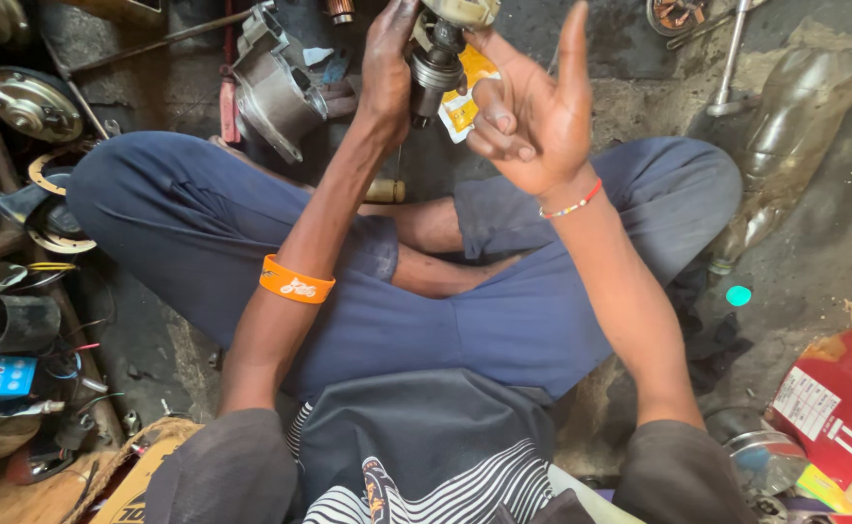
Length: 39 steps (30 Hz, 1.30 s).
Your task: The person sits on the floor and applies a yellow paste from a sachet onto a small motor component. They rub the paste into the component by hand, then wipe their hands on their trousers. The person then picks up a copper coil and manipulates it with both hands.
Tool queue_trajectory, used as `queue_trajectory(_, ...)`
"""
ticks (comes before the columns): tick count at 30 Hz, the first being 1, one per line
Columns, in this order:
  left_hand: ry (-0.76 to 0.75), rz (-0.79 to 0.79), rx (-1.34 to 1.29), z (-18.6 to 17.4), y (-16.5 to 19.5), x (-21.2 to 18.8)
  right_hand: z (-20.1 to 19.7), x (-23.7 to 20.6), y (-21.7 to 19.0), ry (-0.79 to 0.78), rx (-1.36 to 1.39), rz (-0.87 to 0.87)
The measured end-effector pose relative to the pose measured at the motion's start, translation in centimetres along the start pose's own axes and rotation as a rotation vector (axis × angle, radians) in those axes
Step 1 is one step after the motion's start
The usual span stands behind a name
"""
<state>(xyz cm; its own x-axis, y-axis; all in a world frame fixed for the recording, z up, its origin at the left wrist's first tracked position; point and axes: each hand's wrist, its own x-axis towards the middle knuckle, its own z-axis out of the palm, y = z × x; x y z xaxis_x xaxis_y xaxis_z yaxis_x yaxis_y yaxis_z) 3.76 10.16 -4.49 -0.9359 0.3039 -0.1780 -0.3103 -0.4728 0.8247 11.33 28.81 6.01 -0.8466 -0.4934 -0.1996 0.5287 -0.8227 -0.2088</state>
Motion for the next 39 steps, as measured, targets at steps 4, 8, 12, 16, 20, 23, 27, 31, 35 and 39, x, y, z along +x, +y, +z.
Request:
queue_trajectory(4,0.011,0.1,0.125,-0.7,-1.1,0.6,0.3,-0.2,0.7,-0.004,0.124,-0.003)
queue_trajectory(8,0.12,0.136,0.145,-1.5,-2.2,1.2,0.7,-0.9,0.6,-0.101,0.14,-0.009)
queue_trajectory(12,0.187,0.008,-0.086,-1.8,-2.0,1.2,1.1,-1.5,-0.6,-0.127,0.01,-0.093)
queue_trajectory(16,0.086,-0.125,-0.214,-1.2,-0.8,0.6,1.0,-1.4,-1.4,0.024,0.089,-0.146)
queue_trajectory(20,0.009,-0.146,-0.253,-0.4,0.4,0.3,0.4,-1.2,-1.6,0.043,0.091,-0.165)
queue_trajectory(23,0.007,-0.152,-0.269,0.0,0.9,0.3,-0.3,-1.1,-1.7,0.063,0.035,-0.169)
queue_trajectory(27,0.001,-0.192,-0.321,0.2,1.2,0.4,-1.4,-0.6,-1.0,0.134,-0.417,-0.258)
queue_trajectory(31,-0.174,-0.175,-0.41,0.0,1.7,0.3,-2.7,0.6,0.3,0.32,-1.082,-0.428)
queue_trajectory(35,-0.128,-0.084,-0.373,-0.2,1.2,0.3,-3.4,1.3,0.5,0.278,-1.214,-0.583)
queue_trajectory(39,0.094,0.085,-0.289,0.2,-0.3,0.9,-3.5,1.8,1.1,0.375,-1.363,-0.428)
